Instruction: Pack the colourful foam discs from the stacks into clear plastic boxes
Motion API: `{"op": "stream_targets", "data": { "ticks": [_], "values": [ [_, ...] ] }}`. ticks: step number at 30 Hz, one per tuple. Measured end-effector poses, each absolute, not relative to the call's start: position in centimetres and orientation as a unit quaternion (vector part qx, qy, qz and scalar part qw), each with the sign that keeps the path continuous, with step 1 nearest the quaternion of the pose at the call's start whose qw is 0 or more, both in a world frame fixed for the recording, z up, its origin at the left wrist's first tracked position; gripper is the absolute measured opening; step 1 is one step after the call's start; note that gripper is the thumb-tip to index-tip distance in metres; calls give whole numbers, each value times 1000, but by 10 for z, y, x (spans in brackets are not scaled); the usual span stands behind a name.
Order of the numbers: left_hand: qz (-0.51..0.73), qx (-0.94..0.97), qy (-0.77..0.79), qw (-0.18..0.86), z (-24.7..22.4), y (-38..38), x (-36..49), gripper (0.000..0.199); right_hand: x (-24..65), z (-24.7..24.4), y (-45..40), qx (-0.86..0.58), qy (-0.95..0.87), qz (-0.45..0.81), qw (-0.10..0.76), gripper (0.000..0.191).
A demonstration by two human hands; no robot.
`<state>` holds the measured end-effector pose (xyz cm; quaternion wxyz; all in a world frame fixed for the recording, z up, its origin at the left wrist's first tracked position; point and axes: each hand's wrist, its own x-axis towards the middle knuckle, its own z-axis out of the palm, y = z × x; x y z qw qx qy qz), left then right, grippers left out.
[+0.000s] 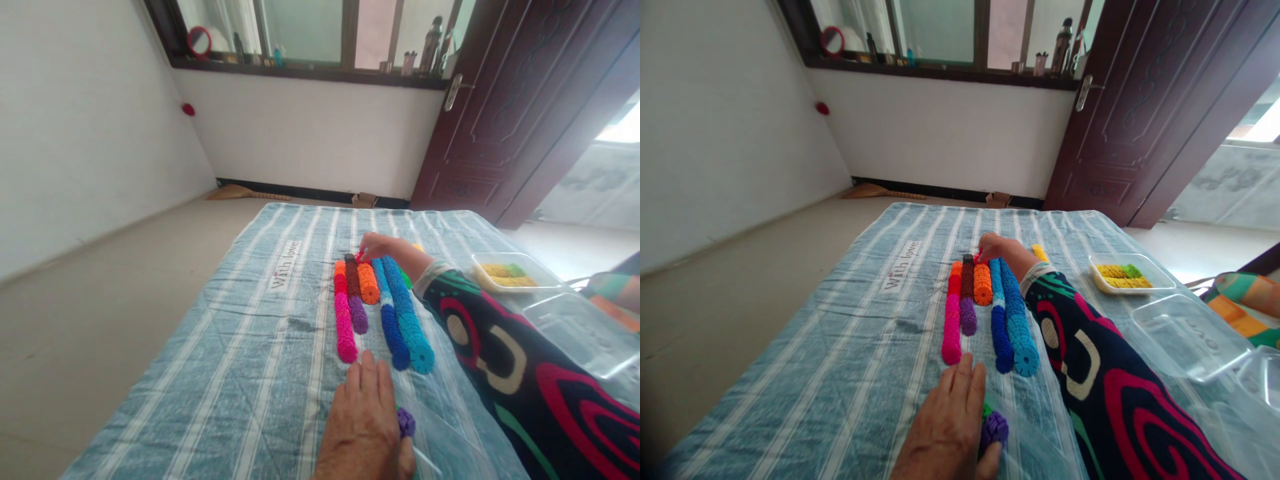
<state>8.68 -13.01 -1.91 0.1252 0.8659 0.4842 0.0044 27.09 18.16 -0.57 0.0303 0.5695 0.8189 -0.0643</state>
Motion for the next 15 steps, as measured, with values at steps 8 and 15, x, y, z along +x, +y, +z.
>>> {"op": "stream_targets", "data": {
  "ticks": [8, 15],
  "values": [
    [7, 869, 479, 123, -21, -130, 86, 79, 266, 11, 175, 598, 788, -128, 64, 34],
    [15, 875, 471, 107, -24, -130, 85, 79, 264, 21, 165, 600, 784, -148, 64, 35]
  ]
}}
